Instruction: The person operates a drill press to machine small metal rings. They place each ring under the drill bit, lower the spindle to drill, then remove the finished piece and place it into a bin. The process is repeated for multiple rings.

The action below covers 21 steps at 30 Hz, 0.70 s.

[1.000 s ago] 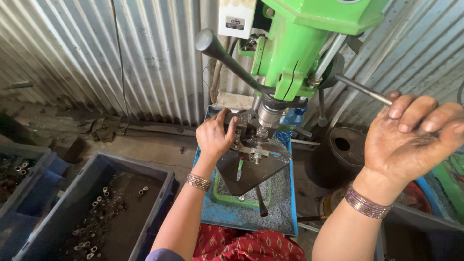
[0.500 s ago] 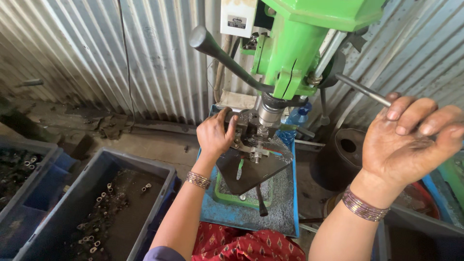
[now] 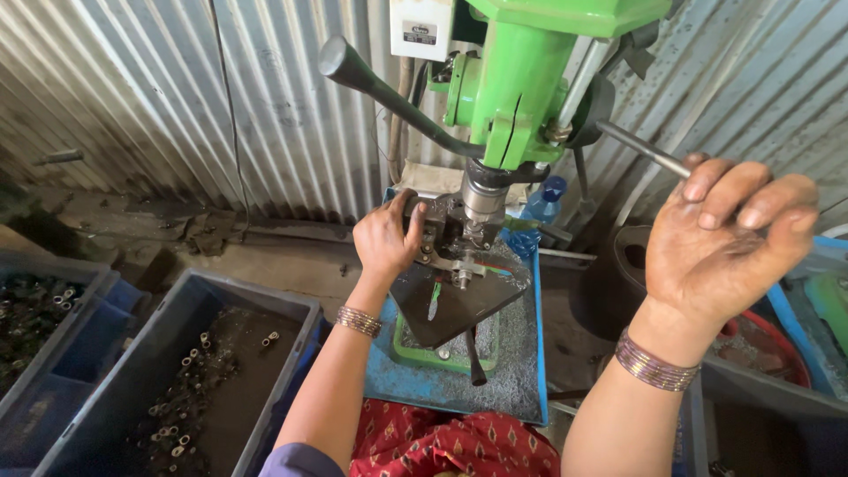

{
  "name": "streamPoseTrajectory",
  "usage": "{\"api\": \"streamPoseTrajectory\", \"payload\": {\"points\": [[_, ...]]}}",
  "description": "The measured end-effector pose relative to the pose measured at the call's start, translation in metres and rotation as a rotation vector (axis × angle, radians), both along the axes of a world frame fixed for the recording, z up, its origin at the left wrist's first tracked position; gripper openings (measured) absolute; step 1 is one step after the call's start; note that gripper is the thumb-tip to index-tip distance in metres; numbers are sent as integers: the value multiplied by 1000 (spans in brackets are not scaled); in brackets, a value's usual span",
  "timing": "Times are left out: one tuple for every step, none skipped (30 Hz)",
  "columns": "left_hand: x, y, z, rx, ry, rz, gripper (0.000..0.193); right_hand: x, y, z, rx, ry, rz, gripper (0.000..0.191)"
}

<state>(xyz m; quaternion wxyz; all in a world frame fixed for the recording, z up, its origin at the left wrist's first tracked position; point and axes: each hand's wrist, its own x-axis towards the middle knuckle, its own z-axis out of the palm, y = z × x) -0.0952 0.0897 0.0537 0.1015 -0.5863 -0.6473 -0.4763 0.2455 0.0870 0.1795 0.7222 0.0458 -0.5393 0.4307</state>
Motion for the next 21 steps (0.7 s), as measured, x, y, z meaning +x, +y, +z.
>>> {"api": "streamPoseTrajectory", "payload": {"points": [[0, -1, 0, 4, -2, -8, 40, 0, 0, 1, 1, 0, 1, 44], [0, -1, 0, 9, -4, -15, 40, 0, 0, 1, -2, -3, 3, 44], [0, -1, 0, 16, -7, -22, 40, -1, 0, 1, -2, -4, 3, 44], [0, 0, 0, 18, -1, -15, 40, -1, -1, 2, -1, -5, 5, 44], [0, 0, 1, 19, 5, -8, 40, -1, -1, 3, -1, -10, 2, 44], [1, 0, 1, 19, 11, -2, 40, -2, -1, 3, -1, -10, 4, 45], [1, 0, 1, 16, 8, -1, 40, -2, -1, 3, 1, -11, 5, 45], [1, 1, 1, 14, 4, -1, 40, -3, -2, 4, 1, -14, 6, 45], [1, 1, 0, 13, 2, -1, 40, -3, -2, 5, 0, -16, 11, 45], [1, 1, 0, 17, 1, -5, 40, -3, -2, 5, 1, -17, 7, 45], [0, 1, 0, 22, 0, -10, 40, -4, -2, 5, 2, -19, 7, 45], [0, 2, -1, 26, -1, -16, 40, -5, -2, 5, 1, -18, 9, 46], [0, 2, -1, 13, 0, -12, 40, -5, -3, 5, 1, -19, 8, 46], [0, 3, -2, 1, 3, -8, 40, -5, -3, 6, 2, -19, 6, 46], [0, 3, -2, -11, 5, -5, 40, -6, -4, 6, -1, -25, 5, 46], [-1, 4, -2, -12, 6, -4, 40, -7, -4, 6, -3, -28, 4, 46], [-1, 4, -3, -14, 6, -2, 40, -7, -4, 7, 0, -29, 0, 47], [-1, 4, -3, -15, 5, -1, 40, -8, -5, 7, -1, -32, -1, 47], [-1, 4, -3, -4, 4, -6, 40, -9, -5, 7, 2, -33, -5, 46], [-1, 4, -4, 6, 2, -11, 40, -10, -6, 8, 5, -35, -9, 46], [-1, 4, -4, 16, 1, -14, 39, -11, -7, 9, 8, -38, -16, 44]]}}
